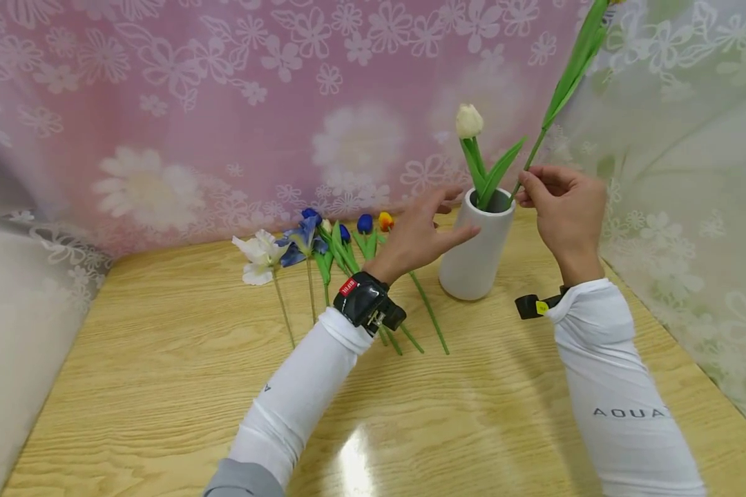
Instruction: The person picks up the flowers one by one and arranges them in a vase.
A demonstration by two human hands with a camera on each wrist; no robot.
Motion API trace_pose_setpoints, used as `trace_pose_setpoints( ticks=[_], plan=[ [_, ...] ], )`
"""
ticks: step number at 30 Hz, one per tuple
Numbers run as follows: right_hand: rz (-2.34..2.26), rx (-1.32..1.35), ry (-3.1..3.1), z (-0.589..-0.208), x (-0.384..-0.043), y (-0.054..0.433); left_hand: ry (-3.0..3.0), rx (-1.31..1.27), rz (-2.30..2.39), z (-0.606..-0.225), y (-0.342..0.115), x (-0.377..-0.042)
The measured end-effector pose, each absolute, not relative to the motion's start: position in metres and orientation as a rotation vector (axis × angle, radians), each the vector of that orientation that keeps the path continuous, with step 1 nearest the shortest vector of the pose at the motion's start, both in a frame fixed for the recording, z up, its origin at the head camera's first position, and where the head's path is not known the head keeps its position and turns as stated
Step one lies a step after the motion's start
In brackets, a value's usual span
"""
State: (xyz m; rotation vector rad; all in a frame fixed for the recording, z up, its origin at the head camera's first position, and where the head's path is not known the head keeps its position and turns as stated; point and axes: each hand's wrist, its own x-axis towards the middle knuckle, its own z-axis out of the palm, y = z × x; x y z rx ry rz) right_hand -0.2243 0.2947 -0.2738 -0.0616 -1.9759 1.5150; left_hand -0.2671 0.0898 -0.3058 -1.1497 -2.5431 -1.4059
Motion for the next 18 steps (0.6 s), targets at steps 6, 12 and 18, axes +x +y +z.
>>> trace_pose_setpoints(
  ticks=[6, 12, 18],
  plan=[
    [1.349, -0.123, -2.110, -0.280, -0.222, 0.292, -2.574, -1.101, -1.382, -0.318, 0.080, -0.267],
    [1.198, -0.203, -2.233, -0.282, -0.216, 0.289, -2.601, -1.047, -1.367, -0.328, 0.068, -0.268],
    [1.203, -0.118, -2.226, -0.283, -0.208, 0.280, -2.631, -1.015, -1.379, -0.339, 0.056, -0.266]
  ],
)
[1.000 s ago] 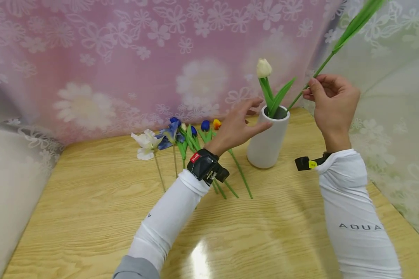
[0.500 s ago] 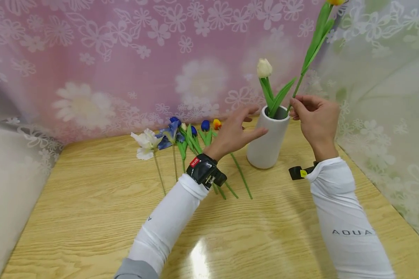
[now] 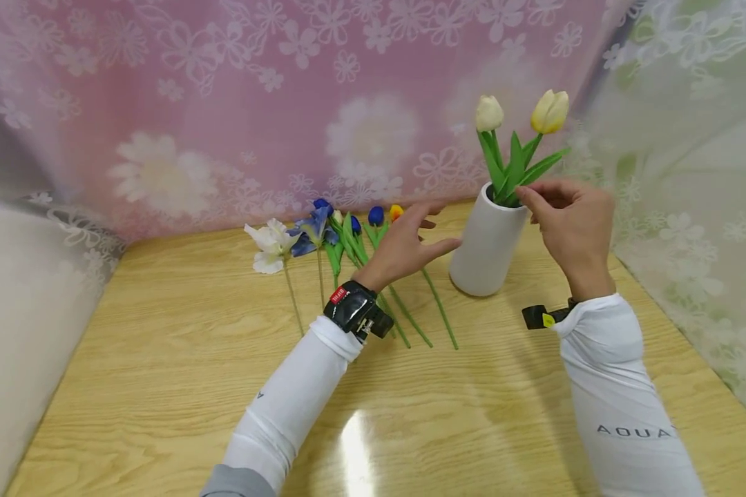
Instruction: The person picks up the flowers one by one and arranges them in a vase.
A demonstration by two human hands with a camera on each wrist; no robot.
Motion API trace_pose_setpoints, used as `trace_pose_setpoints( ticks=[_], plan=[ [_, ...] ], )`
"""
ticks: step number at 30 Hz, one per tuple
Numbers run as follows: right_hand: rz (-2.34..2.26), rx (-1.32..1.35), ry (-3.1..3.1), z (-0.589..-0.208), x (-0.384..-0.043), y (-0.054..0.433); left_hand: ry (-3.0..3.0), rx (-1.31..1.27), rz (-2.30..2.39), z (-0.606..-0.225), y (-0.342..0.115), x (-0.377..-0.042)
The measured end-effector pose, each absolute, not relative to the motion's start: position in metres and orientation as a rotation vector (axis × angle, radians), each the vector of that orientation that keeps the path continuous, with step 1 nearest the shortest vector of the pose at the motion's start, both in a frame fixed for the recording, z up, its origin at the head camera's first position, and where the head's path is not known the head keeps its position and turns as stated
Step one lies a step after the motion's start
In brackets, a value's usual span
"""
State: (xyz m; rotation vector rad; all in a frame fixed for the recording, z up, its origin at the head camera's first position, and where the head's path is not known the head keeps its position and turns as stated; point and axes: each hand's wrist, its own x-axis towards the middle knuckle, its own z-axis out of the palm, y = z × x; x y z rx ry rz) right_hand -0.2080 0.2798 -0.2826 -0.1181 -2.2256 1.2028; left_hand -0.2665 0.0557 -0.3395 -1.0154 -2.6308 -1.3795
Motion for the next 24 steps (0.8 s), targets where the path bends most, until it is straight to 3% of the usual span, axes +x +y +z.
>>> trace_pose_setpoints(
  ticks=[14, 24],
  plan=[
    [1.278, 0.118, -2.268, -0.304, -0.201, 0.245, -2.742, -0.932, -1.308, -0.361, 0.022, -0.267],
    [1.355, 0.258, -2.478, -0.347, -0.210, 0.214, -2.788, -0.858, -1.320, -0.378, 0.002, -0.264]
  ],
)
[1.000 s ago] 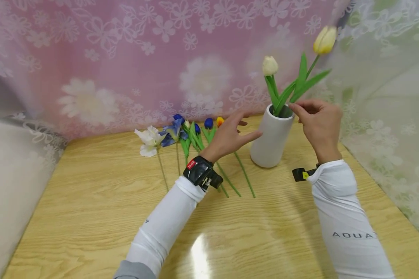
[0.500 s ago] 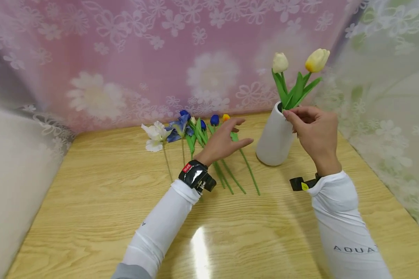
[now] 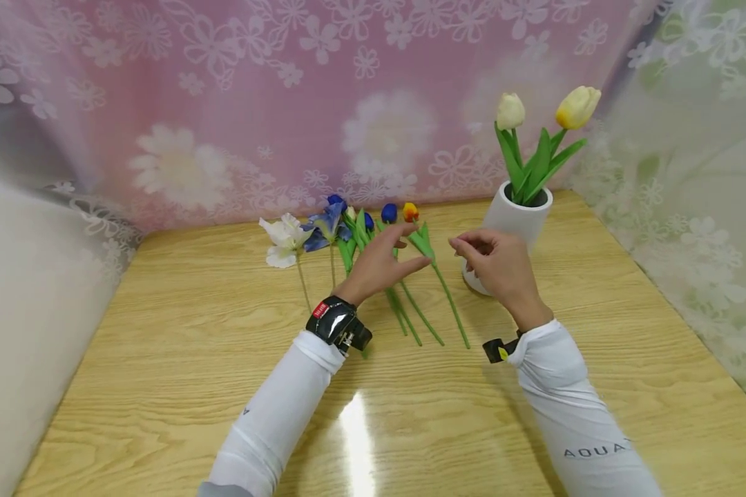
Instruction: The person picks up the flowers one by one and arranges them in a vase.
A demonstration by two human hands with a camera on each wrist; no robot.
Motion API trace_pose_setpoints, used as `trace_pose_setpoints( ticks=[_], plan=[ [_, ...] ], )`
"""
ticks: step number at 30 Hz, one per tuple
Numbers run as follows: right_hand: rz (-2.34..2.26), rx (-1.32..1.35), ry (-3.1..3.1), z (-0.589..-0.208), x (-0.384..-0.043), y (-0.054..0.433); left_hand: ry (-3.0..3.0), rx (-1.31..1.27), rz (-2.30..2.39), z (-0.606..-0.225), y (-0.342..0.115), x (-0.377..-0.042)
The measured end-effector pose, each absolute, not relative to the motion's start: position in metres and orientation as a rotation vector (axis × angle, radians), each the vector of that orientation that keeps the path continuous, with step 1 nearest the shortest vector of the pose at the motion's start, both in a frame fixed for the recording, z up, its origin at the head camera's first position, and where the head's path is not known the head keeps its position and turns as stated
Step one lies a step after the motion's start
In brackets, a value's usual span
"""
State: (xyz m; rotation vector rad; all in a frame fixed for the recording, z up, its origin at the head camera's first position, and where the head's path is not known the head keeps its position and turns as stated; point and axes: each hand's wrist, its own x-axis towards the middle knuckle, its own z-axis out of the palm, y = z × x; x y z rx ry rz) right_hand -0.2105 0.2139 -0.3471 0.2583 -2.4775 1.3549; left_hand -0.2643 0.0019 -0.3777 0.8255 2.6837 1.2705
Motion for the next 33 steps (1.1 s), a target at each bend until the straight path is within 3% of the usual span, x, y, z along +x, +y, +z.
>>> trace_pose_setpoints(
  ticks=[15, 27, 33],
  plan=[
    [1.195, 0.104, -3.006, -0.398, -0.232, 0.196, 2.693, 0.793, 1.257, -0.396, -0.017, -0.258],
    [0.775, 0.200, -3.227, -0.401, -0.237, 0.197, 2.721, 0.743, 1.189, -0.404, -0.024, -0.253],
    [0.805, 0.233, -3.319, -0.401, -0.241, 0.188, 2.743, 0.702, 1.220, -0.404, -0.034, -0.250]
  ],
)
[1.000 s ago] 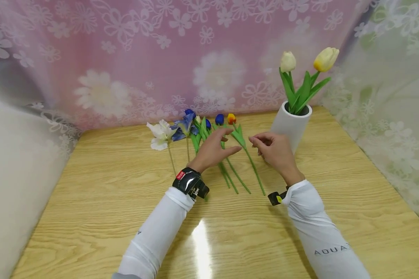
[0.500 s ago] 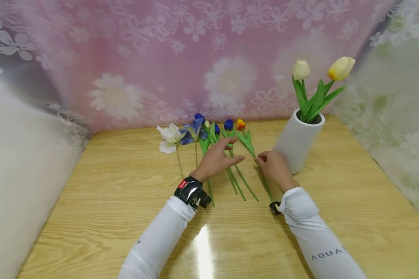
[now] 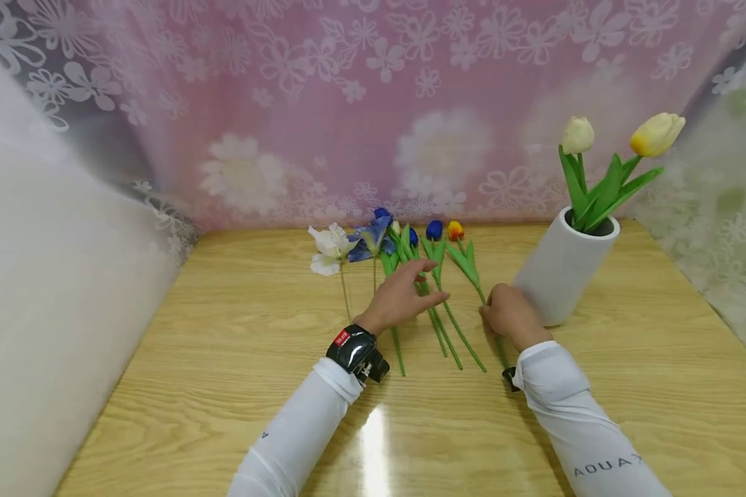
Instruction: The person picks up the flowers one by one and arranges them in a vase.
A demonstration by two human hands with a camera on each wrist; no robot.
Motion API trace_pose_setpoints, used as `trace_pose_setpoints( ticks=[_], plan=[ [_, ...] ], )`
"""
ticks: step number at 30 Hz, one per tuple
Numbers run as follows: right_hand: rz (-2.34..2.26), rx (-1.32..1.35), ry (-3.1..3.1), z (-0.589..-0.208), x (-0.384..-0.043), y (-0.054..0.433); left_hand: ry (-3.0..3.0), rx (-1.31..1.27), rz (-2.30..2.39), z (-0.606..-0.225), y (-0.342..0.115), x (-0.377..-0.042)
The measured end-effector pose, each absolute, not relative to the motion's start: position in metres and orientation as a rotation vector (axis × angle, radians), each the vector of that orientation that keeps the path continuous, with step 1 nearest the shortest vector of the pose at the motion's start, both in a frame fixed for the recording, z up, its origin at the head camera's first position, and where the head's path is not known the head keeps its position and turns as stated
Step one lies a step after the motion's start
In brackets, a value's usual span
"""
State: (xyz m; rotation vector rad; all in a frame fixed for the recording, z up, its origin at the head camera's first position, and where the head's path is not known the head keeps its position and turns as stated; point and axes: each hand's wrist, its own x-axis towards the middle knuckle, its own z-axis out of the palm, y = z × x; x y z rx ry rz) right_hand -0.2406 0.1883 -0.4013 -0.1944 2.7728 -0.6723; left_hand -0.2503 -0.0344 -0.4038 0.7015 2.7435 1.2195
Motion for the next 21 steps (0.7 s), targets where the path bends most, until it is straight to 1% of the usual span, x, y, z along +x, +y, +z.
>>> trace_pose_setpoints(
  ticks=[10, 21],
  plan=[
    [-0.687, -0.142, 2.712, -0.3963, -0.2473, 0.1830, 2.740, 0.702, 1.209, -0.4045, -0.0364, -0.2481],
    [-0.446, -0.127, 2.768, -0.3928, -0.2487, 0.1802, 2.735, 0.660, 1.219, -0.4096, -0.0376, -0.2460]
  ],
)
